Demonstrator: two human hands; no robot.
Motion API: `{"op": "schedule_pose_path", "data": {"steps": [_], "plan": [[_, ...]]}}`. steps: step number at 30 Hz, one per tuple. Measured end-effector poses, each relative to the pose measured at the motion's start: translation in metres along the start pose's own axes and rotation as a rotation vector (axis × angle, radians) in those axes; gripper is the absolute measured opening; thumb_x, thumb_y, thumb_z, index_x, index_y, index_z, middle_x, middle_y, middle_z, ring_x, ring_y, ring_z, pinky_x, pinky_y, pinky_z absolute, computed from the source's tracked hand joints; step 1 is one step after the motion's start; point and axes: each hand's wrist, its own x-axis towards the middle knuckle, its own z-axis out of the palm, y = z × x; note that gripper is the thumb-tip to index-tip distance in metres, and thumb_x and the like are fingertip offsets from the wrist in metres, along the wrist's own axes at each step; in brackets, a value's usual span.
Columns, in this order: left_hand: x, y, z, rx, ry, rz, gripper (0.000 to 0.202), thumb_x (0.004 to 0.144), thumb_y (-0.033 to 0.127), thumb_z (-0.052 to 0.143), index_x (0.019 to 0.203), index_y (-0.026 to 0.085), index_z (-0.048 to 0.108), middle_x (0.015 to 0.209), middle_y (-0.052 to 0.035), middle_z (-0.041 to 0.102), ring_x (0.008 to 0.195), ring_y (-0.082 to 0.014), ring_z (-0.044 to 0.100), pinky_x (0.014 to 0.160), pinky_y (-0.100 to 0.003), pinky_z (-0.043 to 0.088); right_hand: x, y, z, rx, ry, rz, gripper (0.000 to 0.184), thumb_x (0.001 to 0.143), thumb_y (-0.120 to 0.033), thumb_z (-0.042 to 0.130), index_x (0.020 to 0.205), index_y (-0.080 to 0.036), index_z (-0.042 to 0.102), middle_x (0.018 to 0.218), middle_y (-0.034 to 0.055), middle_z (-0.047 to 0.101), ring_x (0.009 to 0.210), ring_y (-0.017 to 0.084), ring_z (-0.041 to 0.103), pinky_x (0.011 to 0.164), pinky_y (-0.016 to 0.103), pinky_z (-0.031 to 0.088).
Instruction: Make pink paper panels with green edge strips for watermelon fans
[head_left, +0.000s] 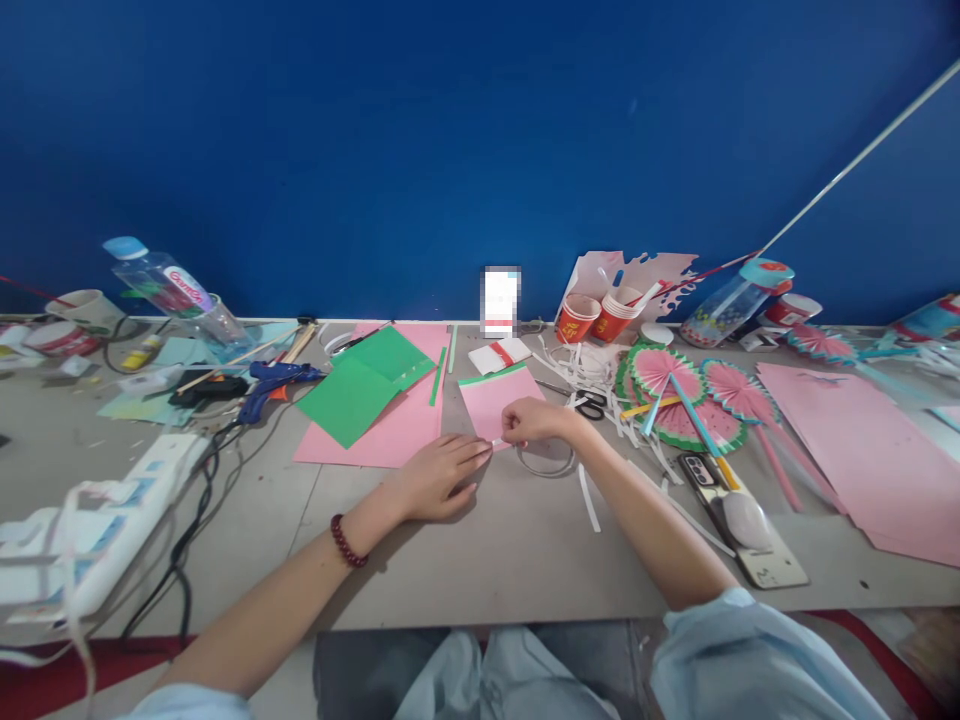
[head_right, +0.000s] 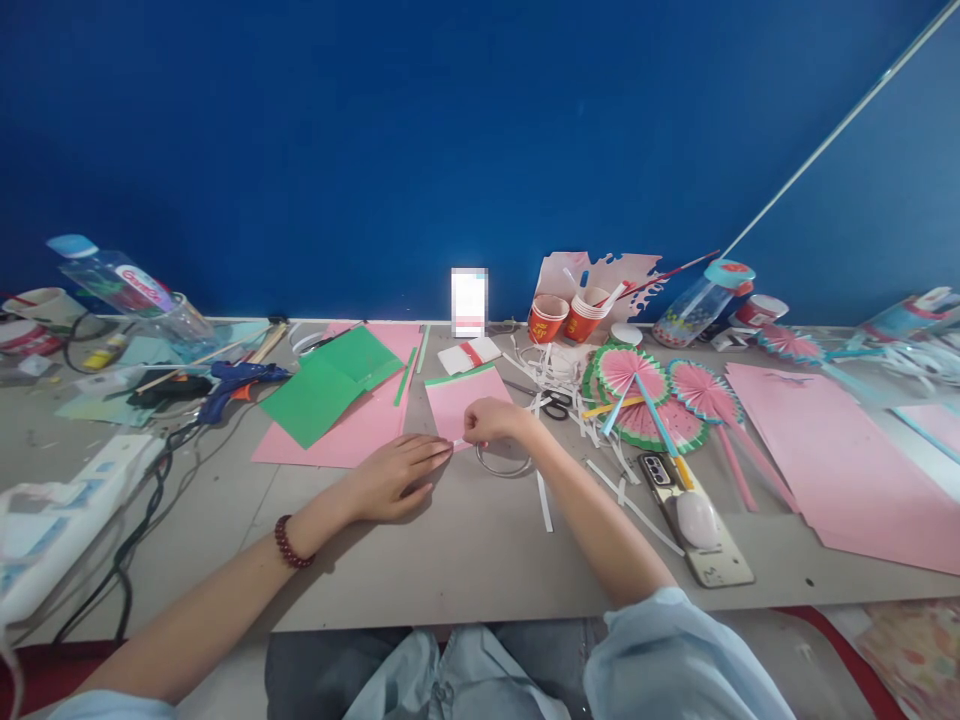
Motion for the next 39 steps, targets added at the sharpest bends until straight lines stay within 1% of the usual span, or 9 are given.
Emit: {"op": "schedule_pose_path", "data": {"steps": [3, 7, 11, 15, 19, 23, 27, 33, 39], "plan": [[0.002, 0.002, 0.002, 0.018, 0.019, 0.000, 0.046, 0.085, 0.024, 0.048, 0.131, 0.016, 0.049, 0.133, -0.0118, 0.054, 0.124, -0.0282, 0.048, 0.104, -0.044, 0.039, 0.000, -0.001, 0.001, -0.017, 0.014, 0.015, 0.005, 0.064, -0.021, 0.059, 0.069, -0.020, 0.058, 0.068, 0.0005, 0.069, 0.068, 0.015, 0.062, 0.053, 0.021, 0.040], [0.006, 0.007, 0.008, 0.024, 0.048, -0.033, 0.043, 0.088, 0.023, 0.044, 0.131, 0.014, 0.048, 0.126, -0.0128, 0.057, 0.120, -0.0266, 0.050, 0.103, -0.042, 0.041, 0.002, 0.000, 0.001, -0.025, 0.018, 0.013, 0.005, 0.062, -0.021, 0.059, 0.067, -0.020, 0.058, 0.068, 0.0007, 0.069, 0.067, 0.015, 0.063, 0.053, 0.020, 0.040], [0.009, 0.011, 0.014, 0.029, 0.045, -0.078, 0.045, 0.091, 0.026, 0.041, 0.134, 0.011, 0.044, 0.122, -0.0146, 0.055, 0.116, -0.0272, 0.049, 0.099, -0.042, 0.042, 0.004, 0.002, 0.002, -0.012, 0.014, 0.004, 0.006, 0.062, -0.021, 0.059, 0.067, -0.019, 0.059, 0.067, 0.0011, 0.069, 0.066, 0.015, 0.062, 0.053, 0.020, 0.040], [0.009, 0.012, 0.017, 0.028, 0.042, -0.100, 0.048, 0.092, 0.028, 0.041, 0.137, 0.013, 0.040, 0.121, -0.0147, 0.053, 0.114, -0.0278, 0.047, 0.097, -0.043, 0.042, 0.006, 0.004, 0.003, -0.012, 0.011, -0.003, 0.006, 0.062, -0.022, 0.059, 0.067, -0.019, 0.059, 0.067, 0.0016, 0.068, 0.064, 0.014, 0.061, 0.052, 0.020, 0.040], [0.008, 0.011, 0.019, 0.025, 0.062, -0.119, 0.048, 0.091, 0.029, 0.043, 0.137, 0.014, 0.040, 0.124, -0.0146, 0.050, 0.115, -0.0284, 0.045, 0.098, -0.044, 0.041, 0.007, 0.005, 0.003, -0.020, 0.011, -0.009, 0.006, 0.063, -0.022, 0.059, 0.068, -0.019, 0.059, 0.066, 0.0012, 0.068, 0.063, 0.014, 0.060, 0.052, 0.020, 0.040], [0.007, 0.010, 0.020, 0.014, 0.103, -0.158, 0.050, 0.087, 0.030, 0.047, 0.136, 0.018, 0.042, 0.125, -0.0145, 0.048, 0.114, -0.0291, 0.045, 0.097, -0.046, 0.041, 0.008, 0.006, 0.004, -0.012, 0.006, -0.004, 0.007, 0.064, -0.021, 0.059, 0.070, -0.019, 0.060, 0.066, 0.0010, 0.068, 0.063, 0.013, 0.060, 0.053, 0.020, 0.040], [0.008, 0.014, 0.020, 0.057, 0.122, -0.186, 0.050, 0.084, 0.029, 0.049, 0.132, 0.017, 0.046, 0.126, -0.0157, 0.048, 0.114, -0.0311, 0.045, 0.094, -0.047, 0.041, 0.009, 0.007, 0.004, -0.006, 0.004, -0.005, 0.007, 0.064, -0.021, 0.059, 0.070, -0.019, 0.060, 0.066, 0.0009, 0.068, 0.062, 0.013, 0.059, 0.052, 0.020, 0.040], [0.011, 0.018, 0.020, 0.121, 0.139, -0.233, 0.046, 0.081, 0.027, 0.051, 0.125, 0.016, 0.052, 0.120, -0.0164, 0.050, 0.112, -0.0322, 0.046, 0.091, -0.047, 0.042, 0.009, 0.008, 0.004, 0.010, 0.002, -0.010, 0.005, 0.063, -0.021, 0.060, 0.068, -0.019, 0.057, 0.065, 0.0003, 0.067, 0.061, 0.013, 0.059, 0.051, 0.020, 0.039], [0.012, 0.019, 0.016, 0.151, 0.162, -0.259, 0.040, 0.077, 0.023, 0.051, 0.115, 0.018, 0.059, 0.111, -0.0150, 0.054, 0.107, -0.0317, 0.049, 0.085, -0.046, 0.043, 0.007, 0.007, 0.003, 0.031, -0.007, -0.005, 0.005, 0.063, -0.019, 0.060, 0.068, -0.018, 0.058, 0.065, 0.0005, 0.067, 0.060, 0.013, 0.059, 0.053, 0.020, 0.040]]}}
